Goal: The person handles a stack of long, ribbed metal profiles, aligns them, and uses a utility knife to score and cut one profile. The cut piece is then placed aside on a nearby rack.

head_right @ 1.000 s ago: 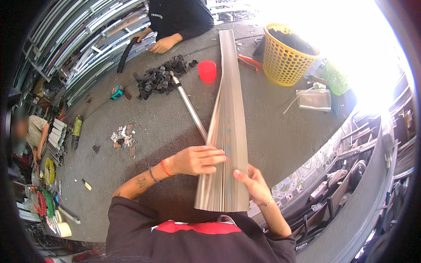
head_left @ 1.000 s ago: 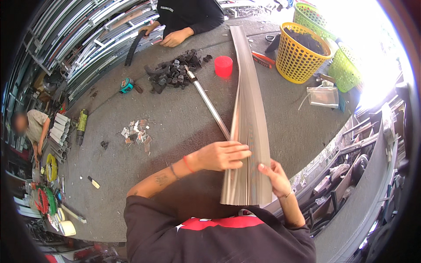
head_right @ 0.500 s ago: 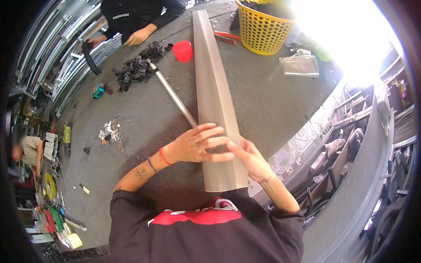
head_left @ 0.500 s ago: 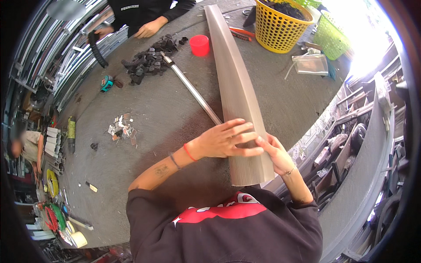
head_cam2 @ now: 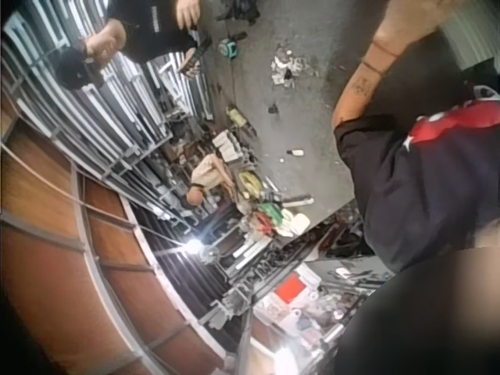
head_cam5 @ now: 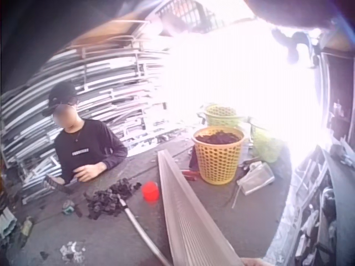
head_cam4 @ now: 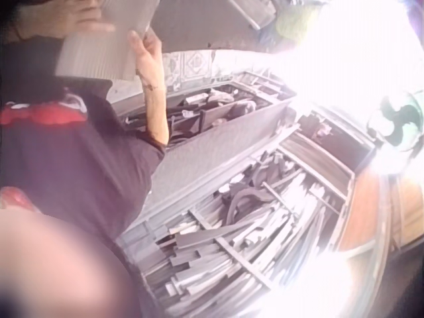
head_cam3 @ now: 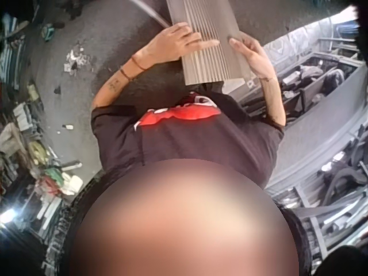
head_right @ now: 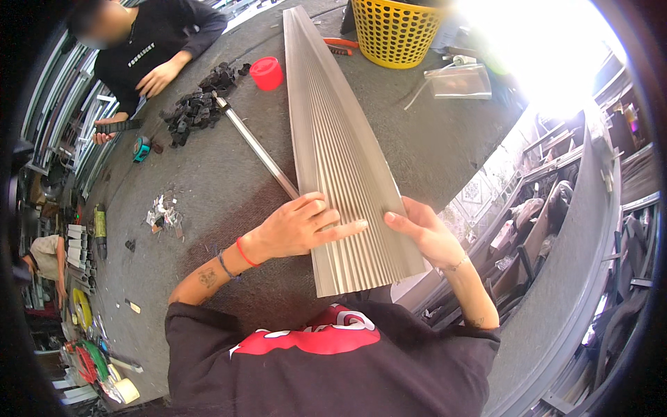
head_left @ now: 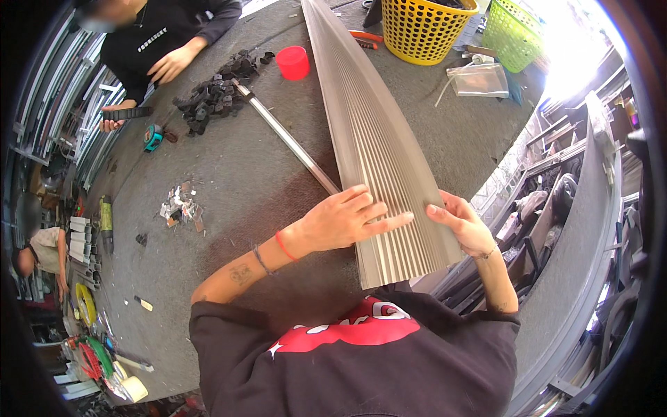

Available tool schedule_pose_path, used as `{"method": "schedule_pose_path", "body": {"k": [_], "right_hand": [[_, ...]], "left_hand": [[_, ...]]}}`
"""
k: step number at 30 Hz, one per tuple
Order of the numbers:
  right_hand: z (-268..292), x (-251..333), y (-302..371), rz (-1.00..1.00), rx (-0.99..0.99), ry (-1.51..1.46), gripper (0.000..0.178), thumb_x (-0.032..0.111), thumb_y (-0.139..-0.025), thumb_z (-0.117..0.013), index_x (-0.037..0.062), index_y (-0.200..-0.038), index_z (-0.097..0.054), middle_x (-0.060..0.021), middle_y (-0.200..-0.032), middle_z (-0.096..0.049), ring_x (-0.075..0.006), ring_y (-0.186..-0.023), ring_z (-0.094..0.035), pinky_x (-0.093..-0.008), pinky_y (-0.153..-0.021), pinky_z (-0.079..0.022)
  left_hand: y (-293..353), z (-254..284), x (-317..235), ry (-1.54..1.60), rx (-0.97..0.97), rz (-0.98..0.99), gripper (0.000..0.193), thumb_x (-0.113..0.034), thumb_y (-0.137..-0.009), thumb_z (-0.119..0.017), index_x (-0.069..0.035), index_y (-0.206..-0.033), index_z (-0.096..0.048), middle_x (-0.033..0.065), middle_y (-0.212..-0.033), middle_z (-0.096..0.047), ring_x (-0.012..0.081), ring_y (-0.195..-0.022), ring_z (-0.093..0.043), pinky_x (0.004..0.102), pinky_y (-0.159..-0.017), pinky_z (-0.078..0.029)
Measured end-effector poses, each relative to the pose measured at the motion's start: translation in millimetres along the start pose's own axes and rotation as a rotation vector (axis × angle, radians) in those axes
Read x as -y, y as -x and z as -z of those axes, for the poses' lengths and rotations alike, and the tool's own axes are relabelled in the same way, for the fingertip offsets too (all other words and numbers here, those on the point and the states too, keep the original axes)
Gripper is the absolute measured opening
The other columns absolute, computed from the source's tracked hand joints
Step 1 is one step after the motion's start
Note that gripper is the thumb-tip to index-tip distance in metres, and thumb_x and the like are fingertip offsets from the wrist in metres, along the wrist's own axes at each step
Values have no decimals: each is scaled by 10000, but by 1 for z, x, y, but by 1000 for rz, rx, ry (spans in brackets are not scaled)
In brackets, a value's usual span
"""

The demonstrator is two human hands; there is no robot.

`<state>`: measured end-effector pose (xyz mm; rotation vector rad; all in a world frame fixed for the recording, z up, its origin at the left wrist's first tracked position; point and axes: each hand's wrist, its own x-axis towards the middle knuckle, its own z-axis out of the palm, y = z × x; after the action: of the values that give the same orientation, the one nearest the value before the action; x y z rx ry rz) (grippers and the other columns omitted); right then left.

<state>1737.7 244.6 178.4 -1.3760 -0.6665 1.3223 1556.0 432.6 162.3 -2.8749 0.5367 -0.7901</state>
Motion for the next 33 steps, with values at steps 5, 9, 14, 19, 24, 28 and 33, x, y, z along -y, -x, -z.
{"method": "schedule_pose_path", "body": {"k": [5,9,14,19,24,28,33], "right_hand": [[-4,-2,-2,26,29,73,489,288,-911,-604,-62,-1223,-467,-92,-1145,-584,-120,-1064,-518,-284,-928,-406],[-14,-7,-4,22,89,9,431,156,-883,-628,-58,-1215,-456,-79,-1117,-589,-111,-1060,-522,-276,-924,-413],[-20,-14,-4,13,182,12,426,59,-843,-630,-44,-1212,-443,-59,-1097,-594,-108,-1022,-545,-276,-908,-433],[-19,-20,1,-20,149,5,440,41,-830,-605,-50,-1223,-430,-66,-1094,-596,-107,-996,-558,-268,-872,-457],[-30,-27,0,56,66,53,424,15,-804,-555,-54,-1207,-441,-64,-1060,-588,-83,-963,-551,-248,-838,-457],[-31,-28,3,45,-9,26,409,3,-789,-527,-59,-1187,-453,-60,-1038,-582,-78,-944,-547,-239,-820,-454],[-30,-31,-1,69,-56,86,409,5,-777,-528,-67,-1173,-459,-61,-1030,-577,-87,-926,-544,-240,-813,-451]], "left_hand": [[5,-4,4,29,-23,14,266,-160,-788,-544,-225,-1037,-611,-27,-866,-477,161,-841,-458,300,-861,-428],[0,-15,0,109,-74,-36,101,-167,-764,-586,-187,-861,-565,-1,-918,-515,179,-936,-480,339,-918,-443],[-5,-17,-8,328,-253,-181,181,-154,-725,-629,-144,-671,-457,40,-1074,-581,195,-1033,-533,402,-941,-502],[-2,-9,-13,286,-171,-208,136,-184,-729,-616,-136,-744,-490,16,-1006,-586,185,-921,-564,355,-841,-507],[-9,-14,-16,200,-94,-175,194,-183,-748,-586,-168,-940,-565,-27,-842,-521,133,-771,-515,275,-732,-467],[-7,-11,-14,180,-122,-184,237,-174,-734,-594,-176,-971,-590,-43,-784,-496,106,-728,-493,239,-682,-450],[-2,-9,-13,198,-86,-170,208,-170,-719,-610,-163,-927,-624,-42,-751,-490,105,-719,-491,234,-679,-455]]}}
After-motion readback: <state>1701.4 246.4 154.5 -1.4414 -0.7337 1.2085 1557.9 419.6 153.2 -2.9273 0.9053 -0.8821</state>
